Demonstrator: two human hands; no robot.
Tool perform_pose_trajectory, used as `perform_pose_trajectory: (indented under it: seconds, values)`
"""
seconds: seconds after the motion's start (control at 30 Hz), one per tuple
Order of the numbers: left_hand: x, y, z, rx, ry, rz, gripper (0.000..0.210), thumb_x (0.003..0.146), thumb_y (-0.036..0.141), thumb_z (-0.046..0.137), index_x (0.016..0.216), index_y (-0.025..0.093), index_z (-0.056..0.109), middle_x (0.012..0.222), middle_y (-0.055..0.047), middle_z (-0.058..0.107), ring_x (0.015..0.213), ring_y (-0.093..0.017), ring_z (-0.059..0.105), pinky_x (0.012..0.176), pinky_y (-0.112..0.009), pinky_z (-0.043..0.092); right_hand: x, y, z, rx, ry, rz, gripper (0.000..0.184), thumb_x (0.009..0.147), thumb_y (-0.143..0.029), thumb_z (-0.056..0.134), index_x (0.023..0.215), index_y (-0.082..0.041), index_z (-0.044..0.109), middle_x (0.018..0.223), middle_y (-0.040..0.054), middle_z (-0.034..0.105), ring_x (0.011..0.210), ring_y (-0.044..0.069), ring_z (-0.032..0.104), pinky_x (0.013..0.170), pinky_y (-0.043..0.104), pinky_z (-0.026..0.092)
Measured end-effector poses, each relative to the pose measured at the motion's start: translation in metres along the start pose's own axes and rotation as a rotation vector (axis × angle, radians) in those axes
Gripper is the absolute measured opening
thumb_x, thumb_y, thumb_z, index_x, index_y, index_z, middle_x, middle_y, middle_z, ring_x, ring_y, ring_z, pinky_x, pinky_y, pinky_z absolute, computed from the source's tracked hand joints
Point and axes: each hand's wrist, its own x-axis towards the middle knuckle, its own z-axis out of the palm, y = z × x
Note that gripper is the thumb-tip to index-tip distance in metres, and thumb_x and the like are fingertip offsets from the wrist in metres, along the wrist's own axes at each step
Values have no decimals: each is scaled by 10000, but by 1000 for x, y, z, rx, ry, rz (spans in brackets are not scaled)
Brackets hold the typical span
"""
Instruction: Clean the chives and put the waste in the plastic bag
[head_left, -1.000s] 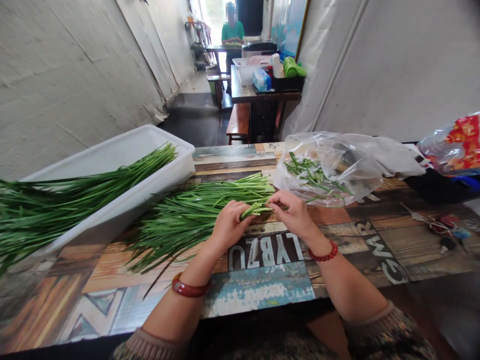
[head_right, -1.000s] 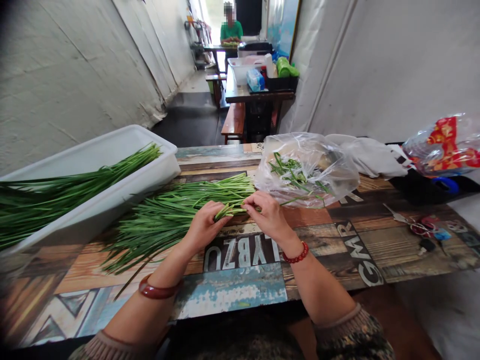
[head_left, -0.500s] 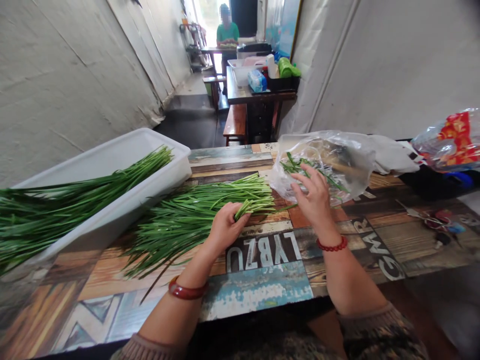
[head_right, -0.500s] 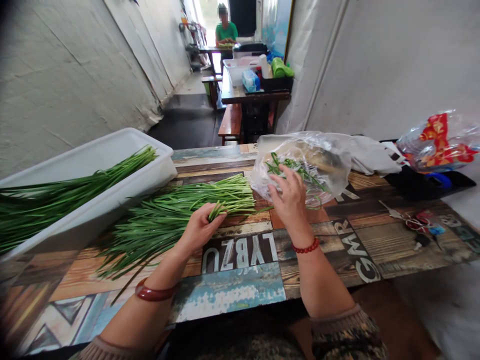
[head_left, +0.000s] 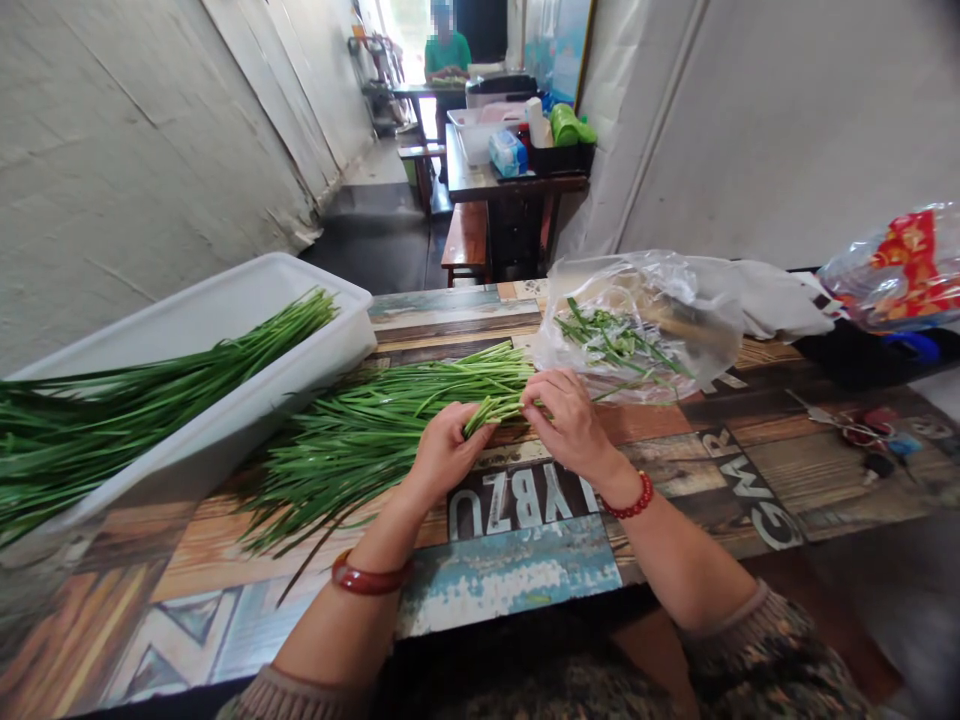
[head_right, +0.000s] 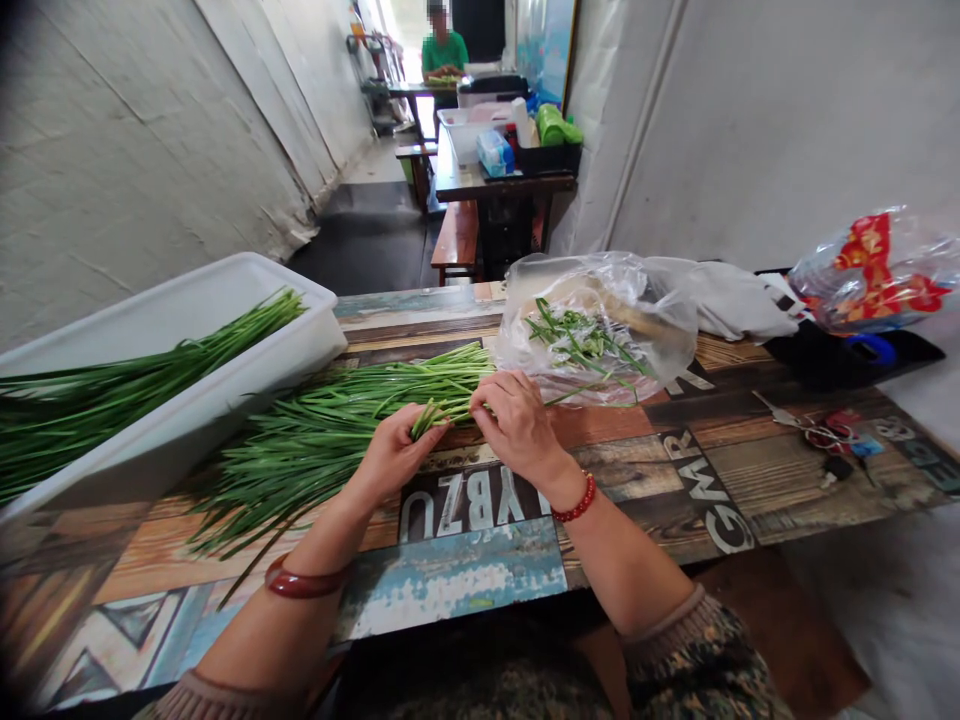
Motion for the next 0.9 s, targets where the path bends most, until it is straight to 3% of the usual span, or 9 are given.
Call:
perform_pose_trajectory:
  seconds: [0.13,0.23,0.33,0.53,0.7,0.83,0.9]
  values:
    - [0,-3,1,-3,14,-16,280,902,336,521,669,187,561,653,6,555,672,-147,485,638,-263,366,2,4,-7,175,191,174,219,972,-314,437,818,-214,555,829,42,603,816,192,561,766,335,453]
    - [0,-5,1,-16,32,-29,256,902,336,517,707,185,584,689,-5,572,707,-154,506,667,-268,393,4,15,-20,123,239,217,299,983,-338,416,751,-215,561,765,32,594,770,189,564,748,333,439]
    - [0,-6,1,-52,52,-33,222,900,348,532,778,179,611,750,-12,608,744,-155,530,701,-269,415,4,22,-27,-56,135,134,270,962,-328,483,755,-213,614,833,48,634,855,205,577,823,358,414]
    - [0,-7,2,-83,120,0,175,898,321,555,819,183,627,769,-5,616,767,-150,543,720,-263,422,-1,18,-20,-277,-214,24,97,850,-329,682,847,-232,686,899,32,664,875,228,560,781,371,367]
    - [0,-9,3,-81,165,32,206,915,318,536,784,184,623,779,-22,620,783,-159,549,741,-279,432,-2,15,-19,-347,-245,27,32,860,-246,665,839,-228,681,934,35,679,910,237,555,795,383,344]
    - [0,-8,3,-163,161,39,203,933,296,509,987,181,668,1005,-74,688,962,-190,598,878,-321,449,0,18,-19,-115,-199,42,121,922,-271,583,857,-228,675,925,22,693,882,204,579,808,365,372]
    - [-1,-8,3,-179,145,15,210,934,292,505,1003,182,671,1014,-74,693,969,-191,605,880,-321,453,1,19,-17,16,-179,29,156,935,-266,558,834,-218,666,891,19,693,854,187,594,813,353,393]
